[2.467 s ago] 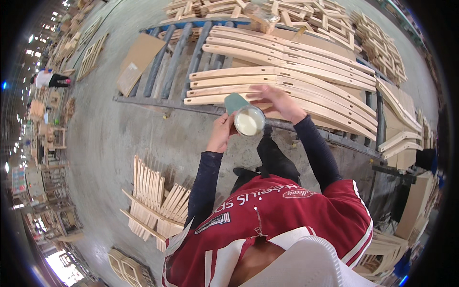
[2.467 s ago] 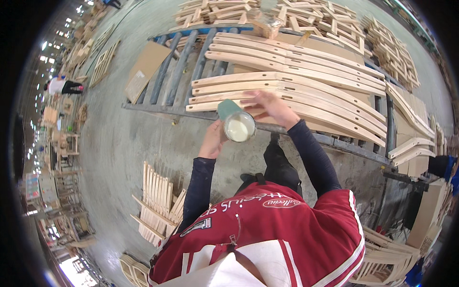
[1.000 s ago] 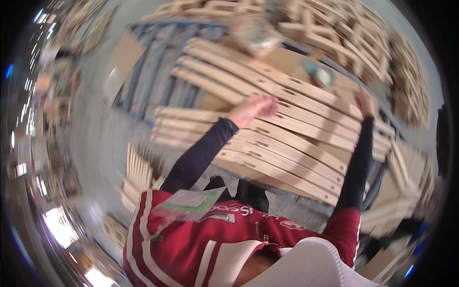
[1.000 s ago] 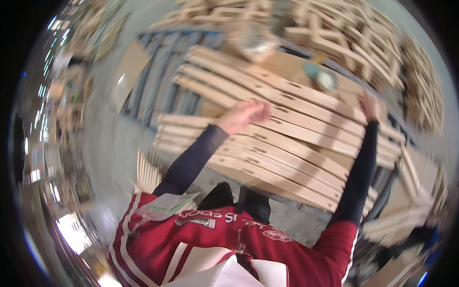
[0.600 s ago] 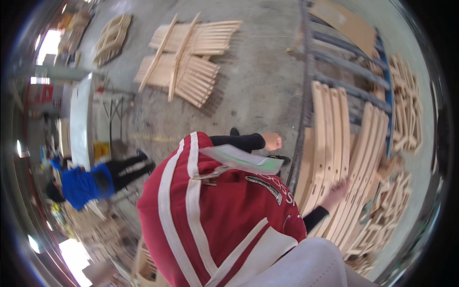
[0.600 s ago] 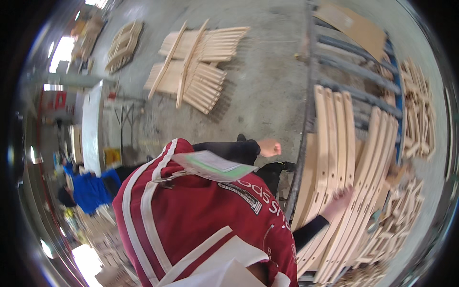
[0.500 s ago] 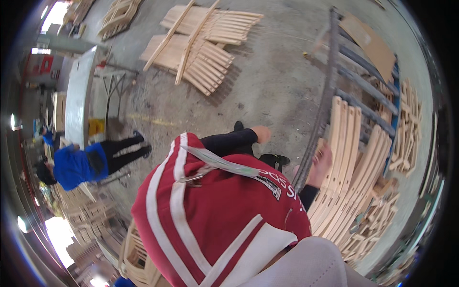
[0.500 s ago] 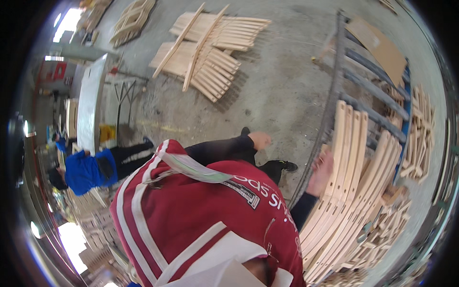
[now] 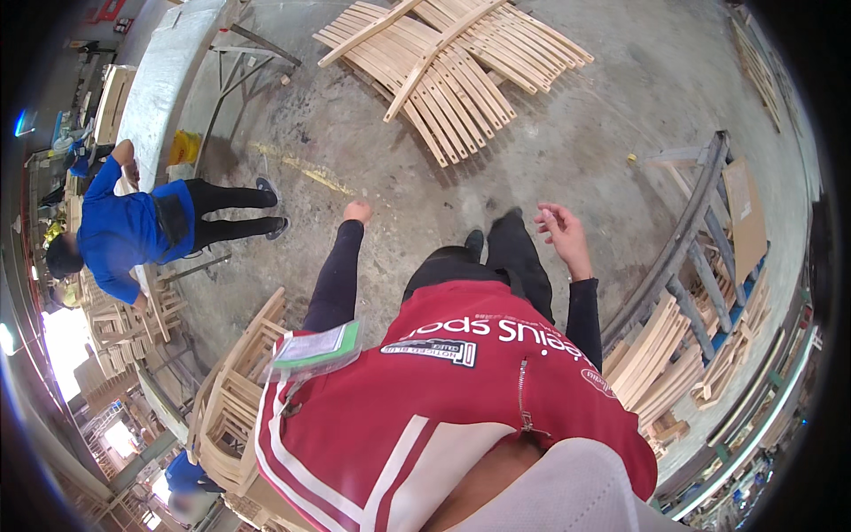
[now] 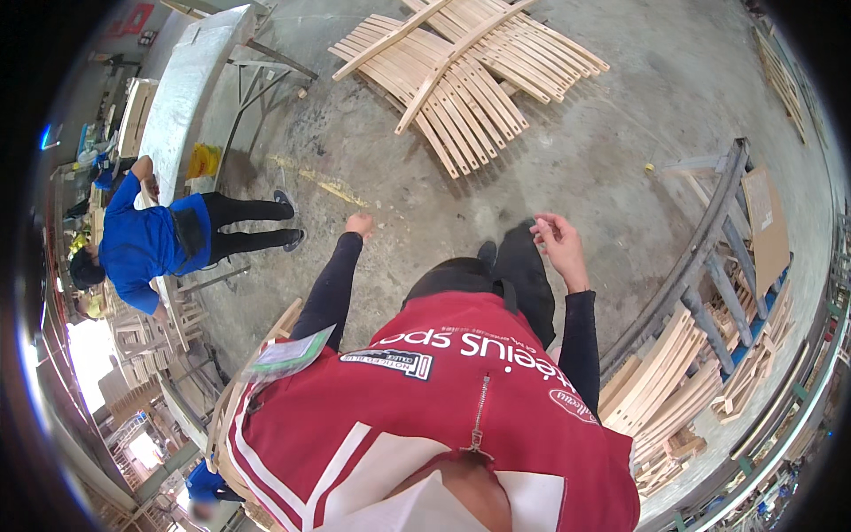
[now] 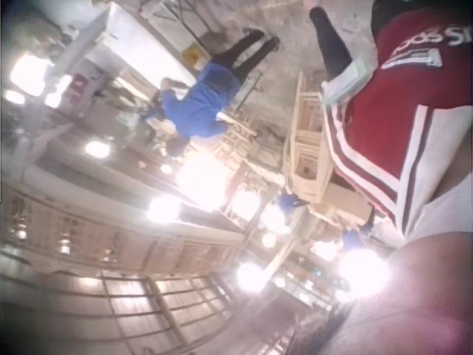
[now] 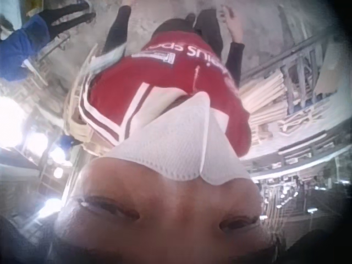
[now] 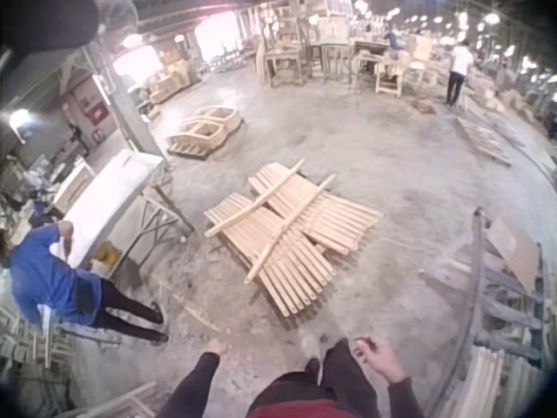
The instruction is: The person stirs a white liquid in a small container, then applies it to curved wooden slats using a brush. They handle the slats one by one, applying the liquid to the surface and placing them back on a metal rack.
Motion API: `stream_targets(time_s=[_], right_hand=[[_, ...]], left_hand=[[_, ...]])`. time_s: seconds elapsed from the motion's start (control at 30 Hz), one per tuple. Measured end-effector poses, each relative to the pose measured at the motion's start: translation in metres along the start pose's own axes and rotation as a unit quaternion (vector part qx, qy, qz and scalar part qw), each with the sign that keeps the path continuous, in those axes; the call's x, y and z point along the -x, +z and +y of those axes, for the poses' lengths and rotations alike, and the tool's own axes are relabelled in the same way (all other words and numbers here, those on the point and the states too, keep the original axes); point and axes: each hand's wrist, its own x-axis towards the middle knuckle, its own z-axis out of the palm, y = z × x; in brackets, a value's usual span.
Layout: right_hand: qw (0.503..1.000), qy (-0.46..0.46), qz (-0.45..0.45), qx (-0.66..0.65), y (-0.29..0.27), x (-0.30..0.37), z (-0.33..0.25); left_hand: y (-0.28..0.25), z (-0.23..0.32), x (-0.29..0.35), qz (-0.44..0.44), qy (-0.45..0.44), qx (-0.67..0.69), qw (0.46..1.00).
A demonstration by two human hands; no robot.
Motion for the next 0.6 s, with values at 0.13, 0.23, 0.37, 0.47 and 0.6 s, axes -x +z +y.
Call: stream_targets(time_s=[0.13,0.23,0.37,0.47,0.6], right_hand=[[0.999,0.041,-0.001,0.005,0.003,-0.056,0.003],[0.998,0.059,0.016,-0.016,0.012,-0.106,-0.005],[0.991,0.096,0.067,-0.061,0.022,-0.188,-0.011],[0.985,0.137,0.066,-0.084,0.047,-0.244,-0.017],[0.983,0.153,0.026,-0.101,0.083,-0.318,-0.043]], left_hand=[[-0.007,0.026,-0.030,-0.071,-0.050,0.068,0.994],[-0.003,0.077,-0.046,-0.152,0.017,0.124,0.981],[-0.029,0.210,-0.039,-0.134,0.179,0.001,0.975],[-0.047,0.248,-0.070,-0.138,0.217,-0.064,0.964],[-0.075,0.280,-0.137,-0.137,0.229,-0.046,0.963]])
